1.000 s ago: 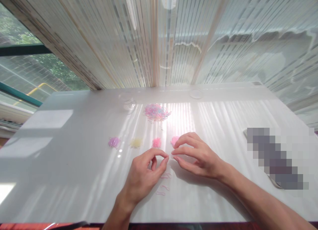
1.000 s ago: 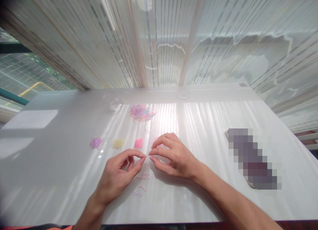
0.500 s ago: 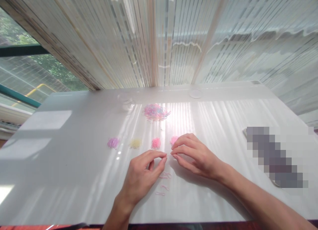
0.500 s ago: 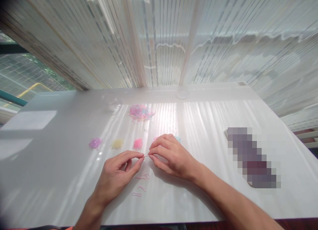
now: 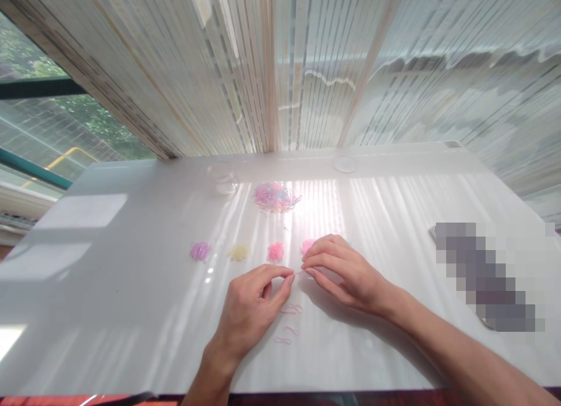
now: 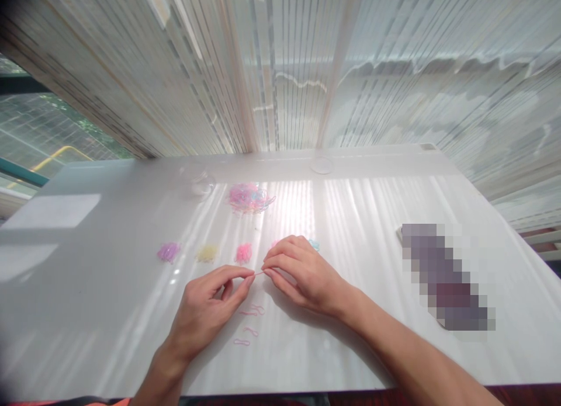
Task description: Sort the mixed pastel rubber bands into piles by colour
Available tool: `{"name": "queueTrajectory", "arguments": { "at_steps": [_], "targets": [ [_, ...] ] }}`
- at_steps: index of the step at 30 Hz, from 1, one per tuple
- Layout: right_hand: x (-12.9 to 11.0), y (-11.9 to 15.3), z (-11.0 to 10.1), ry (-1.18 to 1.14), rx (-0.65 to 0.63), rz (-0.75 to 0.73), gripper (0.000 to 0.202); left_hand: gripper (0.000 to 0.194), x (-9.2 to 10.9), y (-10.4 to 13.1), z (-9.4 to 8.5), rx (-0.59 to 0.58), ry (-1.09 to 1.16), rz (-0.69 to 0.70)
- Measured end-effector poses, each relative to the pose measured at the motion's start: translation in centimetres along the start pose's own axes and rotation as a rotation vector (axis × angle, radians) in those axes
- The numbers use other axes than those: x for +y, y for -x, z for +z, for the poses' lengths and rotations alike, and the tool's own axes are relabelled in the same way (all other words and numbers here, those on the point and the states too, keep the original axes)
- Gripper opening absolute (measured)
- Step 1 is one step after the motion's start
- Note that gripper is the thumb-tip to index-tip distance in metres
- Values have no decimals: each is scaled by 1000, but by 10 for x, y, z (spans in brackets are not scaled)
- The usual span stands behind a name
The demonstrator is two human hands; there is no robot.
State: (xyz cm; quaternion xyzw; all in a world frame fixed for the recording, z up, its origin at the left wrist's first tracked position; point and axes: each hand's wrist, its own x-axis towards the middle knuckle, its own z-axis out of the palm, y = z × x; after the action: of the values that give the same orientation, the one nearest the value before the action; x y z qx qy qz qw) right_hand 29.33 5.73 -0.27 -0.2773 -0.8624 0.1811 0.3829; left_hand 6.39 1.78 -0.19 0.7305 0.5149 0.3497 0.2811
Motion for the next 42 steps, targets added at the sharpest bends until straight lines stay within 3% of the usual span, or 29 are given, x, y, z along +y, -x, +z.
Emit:
{"name": "queueTrajectory", "arguments": {
  "at_steps": [17,25,35,42],
  "targets": [
    [1,2,2,27,-16,13,11,12,-5,2,-3,20,-35,74],
    [2,3,-2,31,-18,40,16,16,-9,-2,-9,277,-271,-101],
    [1,3,-3,46,-21,30,15,15,-11,-5,-3,241,-317,-167],
    [2,3,-3,48,-20,31,16,17,-12,-4,-1,280,-315,-135]
  ]
}}
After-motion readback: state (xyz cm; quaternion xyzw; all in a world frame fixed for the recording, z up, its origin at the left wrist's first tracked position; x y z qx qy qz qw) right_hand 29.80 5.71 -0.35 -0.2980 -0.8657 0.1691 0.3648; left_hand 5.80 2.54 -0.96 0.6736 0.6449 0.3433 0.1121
